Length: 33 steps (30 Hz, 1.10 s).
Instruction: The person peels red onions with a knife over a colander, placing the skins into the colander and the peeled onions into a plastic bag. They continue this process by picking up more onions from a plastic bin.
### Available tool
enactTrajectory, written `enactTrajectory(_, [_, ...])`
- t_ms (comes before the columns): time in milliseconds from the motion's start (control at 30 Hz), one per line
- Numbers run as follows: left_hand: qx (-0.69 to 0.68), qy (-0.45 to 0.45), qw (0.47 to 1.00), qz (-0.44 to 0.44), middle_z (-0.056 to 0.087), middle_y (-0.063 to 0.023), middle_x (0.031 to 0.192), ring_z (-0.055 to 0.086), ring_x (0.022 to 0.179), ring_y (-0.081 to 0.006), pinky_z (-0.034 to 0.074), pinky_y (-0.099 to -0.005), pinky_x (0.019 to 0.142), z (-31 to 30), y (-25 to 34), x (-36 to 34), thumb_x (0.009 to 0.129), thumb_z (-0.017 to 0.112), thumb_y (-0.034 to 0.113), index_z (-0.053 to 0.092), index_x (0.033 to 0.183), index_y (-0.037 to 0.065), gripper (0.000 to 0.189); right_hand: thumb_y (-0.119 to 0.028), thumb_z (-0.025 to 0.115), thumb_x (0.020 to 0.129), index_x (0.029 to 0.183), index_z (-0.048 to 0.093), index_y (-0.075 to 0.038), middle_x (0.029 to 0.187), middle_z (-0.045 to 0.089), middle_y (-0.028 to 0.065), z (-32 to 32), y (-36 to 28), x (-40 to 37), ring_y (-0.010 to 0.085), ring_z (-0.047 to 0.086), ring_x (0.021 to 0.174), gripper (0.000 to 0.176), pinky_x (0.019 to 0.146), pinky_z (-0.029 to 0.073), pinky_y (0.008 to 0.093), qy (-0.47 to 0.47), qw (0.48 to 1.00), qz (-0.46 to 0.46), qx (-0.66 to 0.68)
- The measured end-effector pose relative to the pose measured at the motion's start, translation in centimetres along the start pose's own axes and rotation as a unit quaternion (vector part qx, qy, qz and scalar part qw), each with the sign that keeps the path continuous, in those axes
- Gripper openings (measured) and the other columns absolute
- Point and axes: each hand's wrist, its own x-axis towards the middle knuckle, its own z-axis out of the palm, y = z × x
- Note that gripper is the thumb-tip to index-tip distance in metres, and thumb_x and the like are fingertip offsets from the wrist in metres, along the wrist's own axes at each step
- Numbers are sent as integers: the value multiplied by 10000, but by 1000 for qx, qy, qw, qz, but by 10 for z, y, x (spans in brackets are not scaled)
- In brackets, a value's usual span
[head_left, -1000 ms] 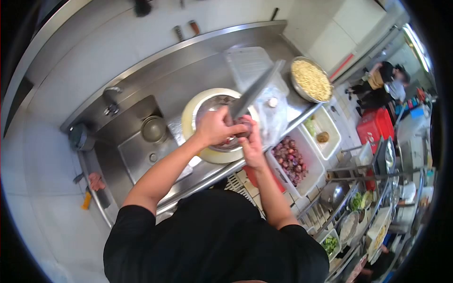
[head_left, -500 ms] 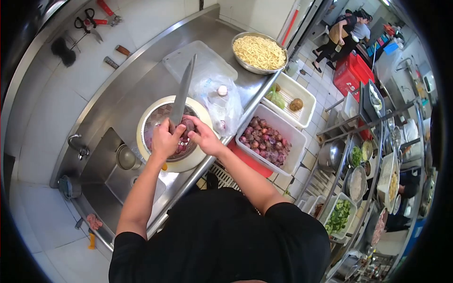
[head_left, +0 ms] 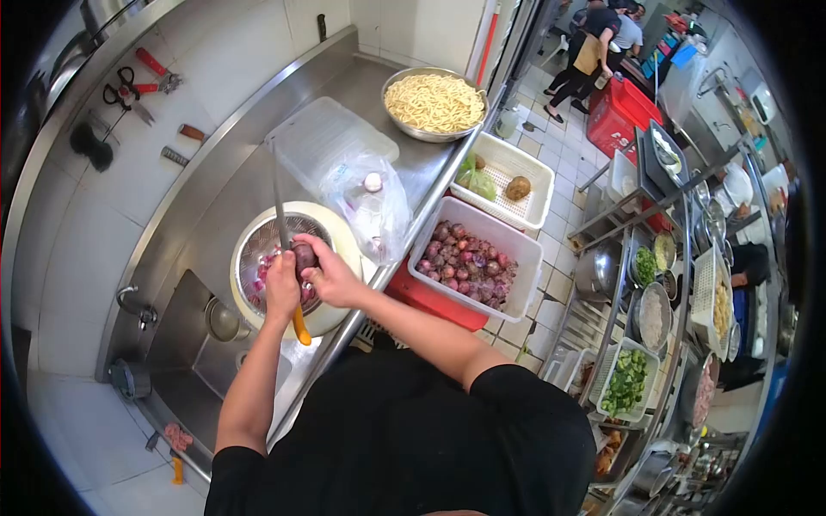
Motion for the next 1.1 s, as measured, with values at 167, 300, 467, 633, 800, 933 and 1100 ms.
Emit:
enactTrajectory(167, [21, 1, 1000, -15, 563, -46, 673, 520, 643, -168, 430, -356, 612, -14, 2, 0, 1072, 441, 422, 575, 842, 23, 479, -81, 585, 966, 1375, 472, -6, 1214, 609, 131, 0, 16, 7, 242, 589, 1166, 431, 1025, 453, 355, -40, 995, 87, -4])
enactTrajectory(300, [63, 23, 996, 67, 584, -51, 683, 519, 635, -158, 435, -345, 609, -21, -16, -9, 1034, 560, 343, 562, 812, 29, 385, -252, 598, 1029, 1242, 555, -12, 1111, 628, 83, -9, 9, 19, 162, 608, 1077, 324, 964, 489, 317, -182, 908, 281, 252])
enactTrajectory(467, [-70, 2, 996, -46, 577, 5, 727, 501, 675, -92, 439, -291, 623, -29, -14, 3, 1030, 584, 387, 593, 834, 41, 397, -229, 668, 990, 1295, 463, -28, 1147, 594, 59, 7, 18, 16, 116, 605, 983, 420, 835, 523, 294, -69, 935, 215, 274])
enactTrajectory(633, [-69, -23, 992, -105, 601, 5, 739, 496, 676, -86, 426, -278, 615, -36, -18, 13, 1023, 592, 415, 600, 825, 51, 415, -169, 681, 972, 1356, 445, -43, 1149, 597, 56, 3, 24, 15, 119, 599, 997, 468, 830, 520, 304, -53, 904, 256, 337])
enactTrajectory(800, [21, -51, 997, -55, 614, -11, 734, 526, 684, -108, 451, -296, 643, -36, -28, 23, 1017, 605, 403, 598, 824, 35, 416, -54, 657, 943, 1331, 479, -50, 1166, 608, 84, 7, 34, 21, 163, 614, 1029, 426, 853, 527, 322, 9, 963, 210, 170])
enactTrajectory(933, [-19, -101, 995, -2, 616, -31, 727, 535, 687, -131, 461, -325, 661, -31, -24, 16, 1008, 621, 365, 634, 897, 15, 368, -16, 659, 883, 1297, 504, -41, 1155, 620, 143, 15, 63, 29, 259, 620, 1097, 443, 948, 502, 372, 91, 988, 122, -34])
enactTrajectory(1100, [-8, -31, 999, -28, 639, -61, 704, 604, 646, -164, 482, -357, 621, -48, 1, 10, 858, 783, 355, 671, 933, 28, 354, 60, 681, 818, 1350, 510, -60, 1147, 625, 81, -17, 58, 36, 195, 617, 1089, 571, 940, 520, 322, 44, 968, 164, 185])
